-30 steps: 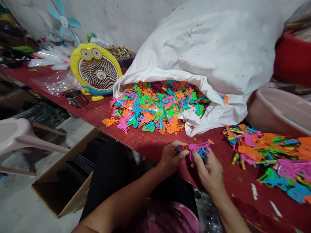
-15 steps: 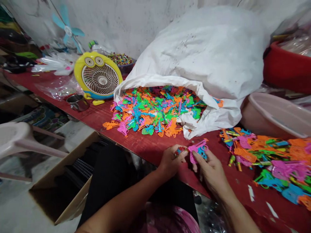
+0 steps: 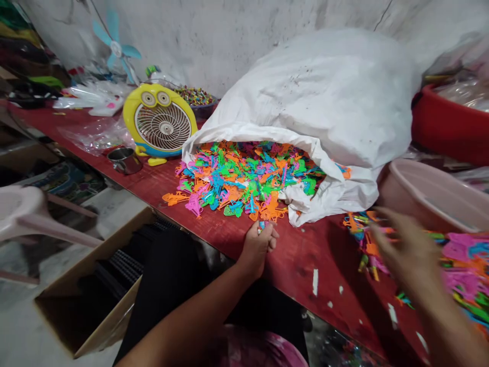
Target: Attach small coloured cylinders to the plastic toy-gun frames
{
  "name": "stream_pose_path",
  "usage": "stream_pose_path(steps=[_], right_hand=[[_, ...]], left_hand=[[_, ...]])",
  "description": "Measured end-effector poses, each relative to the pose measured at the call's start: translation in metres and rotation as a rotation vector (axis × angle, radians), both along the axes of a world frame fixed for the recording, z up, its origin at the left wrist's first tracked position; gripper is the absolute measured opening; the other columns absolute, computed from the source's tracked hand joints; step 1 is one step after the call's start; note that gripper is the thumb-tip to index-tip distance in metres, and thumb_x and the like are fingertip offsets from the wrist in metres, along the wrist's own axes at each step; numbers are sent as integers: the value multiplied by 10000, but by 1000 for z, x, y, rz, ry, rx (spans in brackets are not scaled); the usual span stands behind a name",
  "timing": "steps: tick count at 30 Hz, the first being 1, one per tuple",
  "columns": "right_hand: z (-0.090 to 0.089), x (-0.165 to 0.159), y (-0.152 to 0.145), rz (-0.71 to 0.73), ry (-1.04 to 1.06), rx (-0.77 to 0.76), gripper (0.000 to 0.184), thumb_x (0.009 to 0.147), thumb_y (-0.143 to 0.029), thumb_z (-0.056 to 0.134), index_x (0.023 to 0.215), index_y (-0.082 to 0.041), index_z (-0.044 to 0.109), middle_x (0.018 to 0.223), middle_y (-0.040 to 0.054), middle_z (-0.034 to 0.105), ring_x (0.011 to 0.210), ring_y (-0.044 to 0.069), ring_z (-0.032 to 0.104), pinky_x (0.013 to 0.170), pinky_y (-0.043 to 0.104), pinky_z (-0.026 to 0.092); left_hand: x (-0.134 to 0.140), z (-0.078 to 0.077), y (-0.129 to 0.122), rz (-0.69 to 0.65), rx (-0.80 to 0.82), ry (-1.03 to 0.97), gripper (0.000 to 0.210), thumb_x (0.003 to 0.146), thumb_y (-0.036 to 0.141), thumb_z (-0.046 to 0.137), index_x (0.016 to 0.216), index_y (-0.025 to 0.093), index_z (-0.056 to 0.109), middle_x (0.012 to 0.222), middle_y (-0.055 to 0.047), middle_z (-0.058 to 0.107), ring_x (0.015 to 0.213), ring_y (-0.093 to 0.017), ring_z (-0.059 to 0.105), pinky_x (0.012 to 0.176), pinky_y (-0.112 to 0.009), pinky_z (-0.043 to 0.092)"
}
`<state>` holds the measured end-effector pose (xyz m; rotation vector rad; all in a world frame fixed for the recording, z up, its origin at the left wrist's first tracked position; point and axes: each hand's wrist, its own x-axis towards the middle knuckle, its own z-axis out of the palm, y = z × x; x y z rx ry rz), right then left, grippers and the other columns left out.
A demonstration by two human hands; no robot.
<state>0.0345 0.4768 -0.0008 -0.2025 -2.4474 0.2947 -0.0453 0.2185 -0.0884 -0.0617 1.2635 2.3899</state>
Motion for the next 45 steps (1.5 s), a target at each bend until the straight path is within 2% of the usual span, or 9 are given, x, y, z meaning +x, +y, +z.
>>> stream_pose_path(steps=[3, 6, 13, 22, 26, 29, 33, 38, 45], right_hand=[[-35, -50, -73, 348, -155, 65, 278, 933, -279, 446, 1132, -181, 613, 1075, 129, 651, 993, 259, 589, 827, 382, 461], [-53, -84, -110, 369, -291, 269, 318, 907, -128, 415, 1162, -150, 603, 1089, 136, 636, 1027, 262, 540, 817, 366, 406], [-63, -80, -100, 362, -320, 326, 229, 889, -161, 484, 1046, -156, 651, 927, 117, 625, 925, 258, 533, 782, 363, 361], [-57, -15, -99, 403, -388, -716, 343, 934, -402, 495, 1175, -186, 610, 960, 65, 662, 877, 195, 624, 763, 304, 492], [-51, -3, -109, 287, -379, -882, 502, 895, -454, 564, 1329, -204, 532, 992, 61, 674, 898, 197, 630, 787, 305, 505], [-47, 2, -114, 383, -431, -954, 433, 944, -451, 472, 1287, -219, 594, 1215, 92, 632, 1119, 230, 580, 961, 362, 456], [-53, 3, -118, 560, -462, -778, 430, 952, -338, 441, 1371, -274, 516, 1291, 86, 572, 1189, 236, 530, 1009, 409, 426], [-68, -2, -118, 510, -181, -414, 343, 906, -236, 515, 1246, -249, 558, 1132, 102, 557, 1092, 232, 539, 945, 407, 448], [-80, 3, -106, 448, -282, -579, 183, 883, -287, 581, 1052, -216, 579, 910, 41, 601, 800, 175, 583, 714, 284, 475]], left_hand=[[2, 1, 0, 24, -56, 42, 321, 837, 391, 602, 992, 117, 539, 758, -21, 573, 527, -70, 469, 475, -195, 316], [3, 2, -2, 30, -63, 63, 324, 844, 401, 592, 994, 120, 535, 729, -10, 567, 514, -72, 461, 472, -195, 318], [5, -3, -5, 53, -6, 86, 340, 842, 423, 606, 1003, 131, 539, 750, -7, 574, 527, -74, 467, 484, -198, 331], [11, 3, 2, 68, -221, 159, 255, 868, 388, 579, 988, 163, 582, 629, 30, 541, 539, -93, 452, 544, -207, 353], [8, 6, 4, -50, -308, 209, 172, 881, 331, 540, 917, 166, 573, 545, 48, 496, 515, -98, 444, 532, -210, 343], [6, 5, 6, -128, -317, 213, 144, 852, 304, 556, 786, 180, 525, 525, 53, 462, 476, -93, 415, 485, -212, 314], [5, 3, 6, -150, -184, 181, 164, 830, 311, 570, 771, 183, 486, 617, 32, 504, 502, -88, 435, 479, -207, 337], [7, 2, 2, -200, -224, 211, 152, 805, 297, 590, 781, 167, 515, 617, 36, 510, 494, -75, 419, 472, -198, 315], [6, 4, -4, -143, -186, 212, 308, 837, 396, 598, 1006, 139, 614, 591, 34, 539, 494, -82, 431, 503, -203, 322]])
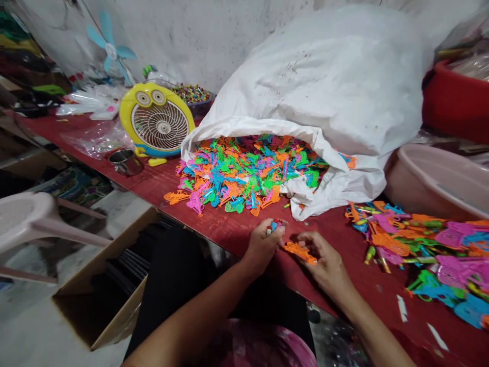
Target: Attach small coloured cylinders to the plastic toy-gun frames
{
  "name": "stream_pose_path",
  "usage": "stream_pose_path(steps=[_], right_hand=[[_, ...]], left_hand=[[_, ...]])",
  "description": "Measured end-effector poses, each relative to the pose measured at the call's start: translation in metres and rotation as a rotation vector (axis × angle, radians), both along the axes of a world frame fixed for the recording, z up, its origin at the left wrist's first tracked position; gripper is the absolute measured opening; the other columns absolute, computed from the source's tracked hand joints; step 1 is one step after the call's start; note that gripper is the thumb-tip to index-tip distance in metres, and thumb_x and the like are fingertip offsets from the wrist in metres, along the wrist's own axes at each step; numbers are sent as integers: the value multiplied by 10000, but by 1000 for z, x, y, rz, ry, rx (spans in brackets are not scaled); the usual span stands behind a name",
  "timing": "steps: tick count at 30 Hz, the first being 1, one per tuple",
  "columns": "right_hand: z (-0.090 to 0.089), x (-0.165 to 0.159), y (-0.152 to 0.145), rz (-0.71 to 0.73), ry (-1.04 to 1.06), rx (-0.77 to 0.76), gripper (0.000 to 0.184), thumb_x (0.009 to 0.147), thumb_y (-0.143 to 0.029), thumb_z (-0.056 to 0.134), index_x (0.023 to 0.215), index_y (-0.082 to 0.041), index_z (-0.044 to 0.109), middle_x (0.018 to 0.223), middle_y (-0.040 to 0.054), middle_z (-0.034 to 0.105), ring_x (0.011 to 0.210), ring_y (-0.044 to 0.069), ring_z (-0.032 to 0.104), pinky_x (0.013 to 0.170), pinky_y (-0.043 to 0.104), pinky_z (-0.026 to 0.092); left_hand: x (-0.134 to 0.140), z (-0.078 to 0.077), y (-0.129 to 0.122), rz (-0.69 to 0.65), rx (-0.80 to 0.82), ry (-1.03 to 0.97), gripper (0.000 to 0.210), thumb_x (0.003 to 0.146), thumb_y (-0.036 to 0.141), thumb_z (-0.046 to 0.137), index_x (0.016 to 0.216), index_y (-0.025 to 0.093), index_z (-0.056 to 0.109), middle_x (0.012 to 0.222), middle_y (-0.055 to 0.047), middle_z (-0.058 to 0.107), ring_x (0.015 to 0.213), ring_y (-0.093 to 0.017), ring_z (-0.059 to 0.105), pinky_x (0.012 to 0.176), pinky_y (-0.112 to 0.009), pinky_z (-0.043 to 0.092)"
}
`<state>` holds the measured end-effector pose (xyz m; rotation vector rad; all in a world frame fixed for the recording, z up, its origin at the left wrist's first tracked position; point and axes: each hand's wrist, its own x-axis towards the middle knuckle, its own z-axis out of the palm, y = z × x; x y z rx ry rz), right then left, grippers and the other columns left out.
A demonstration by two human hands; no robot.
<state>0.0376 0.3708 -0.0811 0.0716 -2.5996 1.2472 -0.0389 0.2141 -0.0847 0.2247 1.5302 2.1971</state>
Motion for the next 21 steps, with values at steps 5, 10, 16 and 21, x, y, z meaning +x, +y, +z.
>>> stream_pose_path(steps=[5, 10, 16, 21], right_hand=[[6, 6, 6, -63, -10, -42, 222, 910, -386, 566, 969, -204, 679, 903, 61, 631, 848, 198, 589, 755, 303, 466], [25, 13, 0, -376, -95, -346, 296, 860, -484, 618, 870, -189, 641, 717, 31, 640, 627, 177, 586, 595, 277, 479], [23, 11, -14, -379, -50, -359, 290, 866, -477, 616, 892, -190, 646, 727, 36, 661, 579, 168, 587, 555, 270, 479], [20, 7, -21, -370, -58, -255, 295, 881, -469, 591, 919, -185, 657, 701, 29, 650, 582, 166, 588, 534, 254, 457]], left_hand=[[2, -1, 5, 2, 100, -30, 353, 780, 344, 675, 1055, 134, 603, 715, -9, 631, 578, -97, 550, 541, -197, 391], [8, -1, 19, 30, 103, -70, 305, 725, 307, 723, 921, 154, 547, 750, -19, 653, 617, -124, 619, 536, -201, 431], [11, -4, 24, 42, 112, -24, 260, 722, 274, 710, 889, 165, 542, 676, 15, 608, 580, -115, 582, 579, -227, 456], [13, -9, 23, 81, 36, 69, 172, 729, 208, 679, 870, 162, 593, 668, 28, 565, 594, -99, 506, 584, -219, 408]])
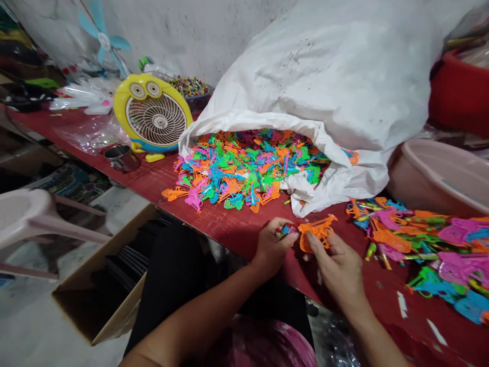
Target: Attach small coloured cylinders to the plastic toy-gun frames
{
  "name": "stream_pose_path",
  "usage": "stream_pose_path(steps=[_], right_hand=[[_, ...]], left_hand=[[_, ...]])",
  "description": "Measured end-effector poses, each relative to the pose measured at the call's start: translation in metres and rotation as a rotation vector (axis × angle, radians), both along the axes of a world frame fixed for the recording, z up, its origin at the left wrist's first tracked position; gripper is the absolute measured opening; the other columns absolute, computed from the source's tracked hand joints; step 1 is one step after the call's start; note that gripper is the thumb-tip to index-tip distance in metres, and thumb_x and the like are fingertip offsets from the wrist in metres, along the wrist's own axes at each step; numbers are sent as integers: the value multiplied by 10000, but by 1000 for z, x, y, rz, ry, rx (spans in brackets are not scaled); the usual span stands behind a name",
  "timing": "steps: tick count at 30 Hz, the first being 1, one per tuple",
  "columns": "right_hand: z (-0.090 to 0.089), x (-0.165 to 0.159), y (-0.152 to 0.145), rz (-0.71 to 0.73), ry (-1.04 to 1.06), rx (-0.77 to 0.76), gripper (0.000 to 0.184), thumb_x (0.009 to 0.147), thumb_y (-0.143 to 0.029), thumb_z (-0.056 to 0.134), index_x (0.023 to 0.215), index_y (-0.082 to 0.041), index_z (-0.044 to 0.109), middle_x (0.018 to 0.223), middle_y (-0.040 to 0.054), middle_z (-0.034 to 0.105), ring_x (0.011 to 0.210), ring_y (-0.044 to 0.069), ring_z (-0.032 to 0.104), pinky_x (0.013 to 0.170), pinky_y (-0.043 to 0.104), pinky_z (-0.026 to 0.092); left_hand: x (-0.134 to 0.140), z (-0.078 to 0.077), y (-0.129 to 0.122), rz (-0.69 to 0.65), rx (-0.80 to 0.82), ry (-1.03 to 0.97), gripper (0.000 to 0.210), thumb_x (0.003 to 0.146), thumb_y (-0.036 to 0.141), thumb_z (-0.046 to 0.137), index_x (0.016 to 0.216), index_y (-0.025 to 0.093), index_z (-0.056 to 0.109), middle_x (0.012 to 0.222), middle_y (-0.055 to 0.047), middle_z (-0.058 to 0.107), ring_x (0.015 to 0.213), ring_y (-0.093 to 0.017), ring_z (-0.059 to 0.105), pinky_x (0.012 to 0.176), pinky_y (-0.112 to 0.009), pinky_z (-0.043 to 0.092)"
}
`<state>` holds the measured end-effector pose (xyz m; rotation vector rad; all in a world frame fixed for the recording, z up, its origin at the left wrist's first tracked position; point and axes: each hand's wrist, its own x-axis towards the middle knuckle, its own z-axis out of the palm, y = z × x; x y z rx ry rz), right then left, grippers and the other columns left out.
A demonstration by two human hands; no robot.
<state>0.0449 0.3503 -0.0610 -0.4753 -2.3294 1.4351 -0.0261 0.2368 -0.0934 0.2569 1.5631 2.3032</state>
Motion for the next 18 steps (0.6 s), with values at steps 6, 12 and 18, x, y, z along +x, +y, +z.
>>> stream_pose_path(steps=[6, 12, 18], right_hand=[[-1, 1, -3, 10, 1, 129, 270, 908, -447, 552, 920, -193, 640, 722, 21, 646, 598, 161, 598, 555, 252, 454], [-1, 1, -3, 28, 35, 352, 263, 935, -429, 514, 870, -195, 616, 729, 21, 630, 602, 148, 570, 570, 248, 424], [2, 2, -3, 72, 93, 438, 255, 948, -377, 506, 792, -190, 583, 641, -14, 569, 547, 119, 543, 532, 229, 382]], left_hand=[[2, 0, -1, 31, -60, 52, 141, 736, 188, 663, 869, 167, 619, 700, 26, 557, 629, -101, 481, 607, -219, 391], [3, 0, -2, 53, -100, 65, 140, 745, 221, 669, 866, 172, 621, 710, 23, 564, 647, -112, 494, 628, -224, 403], [4, -2, -1, 85, -115, 78, 118, 746, 193, 651, 854, 166, 611, 705, 28, 558, 637, -107, 490, 620, -220, 399]])
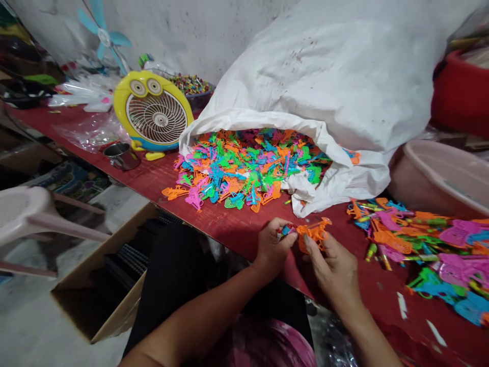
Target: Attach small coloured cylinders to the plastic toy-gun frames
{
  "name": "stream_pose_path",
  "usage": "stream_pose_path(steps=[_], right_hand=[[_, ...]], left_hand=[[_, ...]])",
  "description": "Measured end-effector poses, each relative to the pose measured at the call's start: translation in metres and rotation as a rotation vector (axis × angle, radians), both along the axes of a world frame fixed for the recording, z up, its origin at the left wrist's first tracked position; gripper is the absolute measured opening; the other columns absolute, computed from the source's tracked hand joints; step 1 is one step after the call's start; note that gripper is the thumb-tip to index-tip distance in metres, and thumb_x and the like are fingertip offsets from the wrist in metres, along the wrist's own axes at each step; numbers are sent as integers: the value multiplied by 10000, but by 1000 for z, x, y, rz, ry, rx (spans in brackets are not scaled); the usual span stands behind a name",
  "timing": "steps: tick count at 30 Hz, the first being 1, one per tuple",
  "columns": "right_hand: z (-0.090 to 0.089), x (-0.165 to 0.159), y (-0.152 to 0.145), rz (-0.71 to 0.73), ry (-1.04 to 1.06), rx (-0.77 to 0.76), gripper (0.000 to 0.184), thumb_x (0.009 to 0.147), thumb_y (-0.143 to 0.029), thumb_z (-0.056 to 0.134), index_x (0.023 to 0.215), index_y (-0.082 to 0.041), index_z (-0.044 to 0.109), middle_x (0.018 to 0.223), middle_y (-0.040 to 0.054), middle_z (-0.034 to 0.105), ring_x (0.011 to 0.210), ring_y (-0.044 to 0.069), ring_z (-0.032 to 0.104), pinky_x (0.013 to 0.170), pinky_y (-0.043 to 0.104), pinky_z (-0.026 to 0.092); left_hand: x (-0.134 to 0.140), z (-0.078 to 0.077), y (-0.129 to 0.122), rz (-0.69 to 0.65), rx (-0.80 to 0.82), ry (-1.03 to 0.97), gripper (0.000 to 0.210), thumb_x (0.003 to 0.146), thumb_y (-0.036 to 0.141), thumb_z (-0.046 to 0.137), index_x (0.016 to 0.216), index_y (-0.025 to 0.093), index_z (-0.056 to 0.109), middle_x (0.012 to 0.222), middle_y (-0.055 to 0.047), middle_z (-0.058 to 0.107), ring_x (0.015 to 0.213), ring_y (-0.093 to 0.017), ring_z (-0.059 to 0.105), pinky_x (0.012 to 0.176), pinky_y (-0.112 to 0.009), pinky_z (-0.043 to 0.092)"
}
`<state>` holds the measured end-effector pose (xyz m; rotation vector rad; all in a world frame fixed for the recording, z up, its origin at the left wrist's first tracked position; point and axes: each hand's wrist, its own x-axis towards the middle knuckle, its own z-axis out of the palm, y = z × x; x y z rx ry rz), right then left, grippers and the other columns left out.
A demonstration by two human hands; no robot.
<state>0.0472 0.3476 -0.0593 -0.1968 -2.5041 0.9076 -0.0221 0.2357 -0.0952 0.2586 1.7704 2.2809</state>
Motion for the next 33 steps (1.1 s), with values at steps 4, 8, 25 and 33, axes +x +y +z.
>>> stream_pose_path(steps=[4, 8, 25, 33], right_hand=[[-5, 2, 0, -40, 0, -55, 226, 944, -371, 520, 845, -188, 606, 681, -13, 602, 567, 120, 577, 555, 229, 404], [-4, 1, 0, -36, -3, -86, 227, 946, -369, 515, 838, -189, 604, 681, -13, 606, 569, 121, 579, 556, 229, 405], [4, -12, 0, -26, -142, -330, 311, 920, -477, 502, 801, -196, 563, 558, -19, 561, 470, 136, 526, 468, 238, 368], [23, -2, 58, -332, -170, -433, 409, 785, -596, 606, 759, -188, 591, 552, 34, 580, 456, 156, 484, 437, 268, 344]], left_hand=[[0, -3, 1, -25, 20, 4, 124, 761, 216, 663, 862, 169, 610, 707, 31, 556, 644, -105, 488, 625, -217, 397], [0, -3, 1, -14, -7, 29, 104, 758, 206, 665, 838, 167, 612, 703, 36, 551, 643, -100, 482, 628, -212, 396], [4, 2, -3, -40, -281, 259, 123, 821, 195, 582, 932, 197, 634, 778, 9, 644, 696, -137, 579, 669, -238, 427], [-1, -1, 1, -133, -89, 12, 253, 896, 368, 521, 1035, 168, 591, 811, -46, 666, 624, -135, 609, 576, -232, 440]])
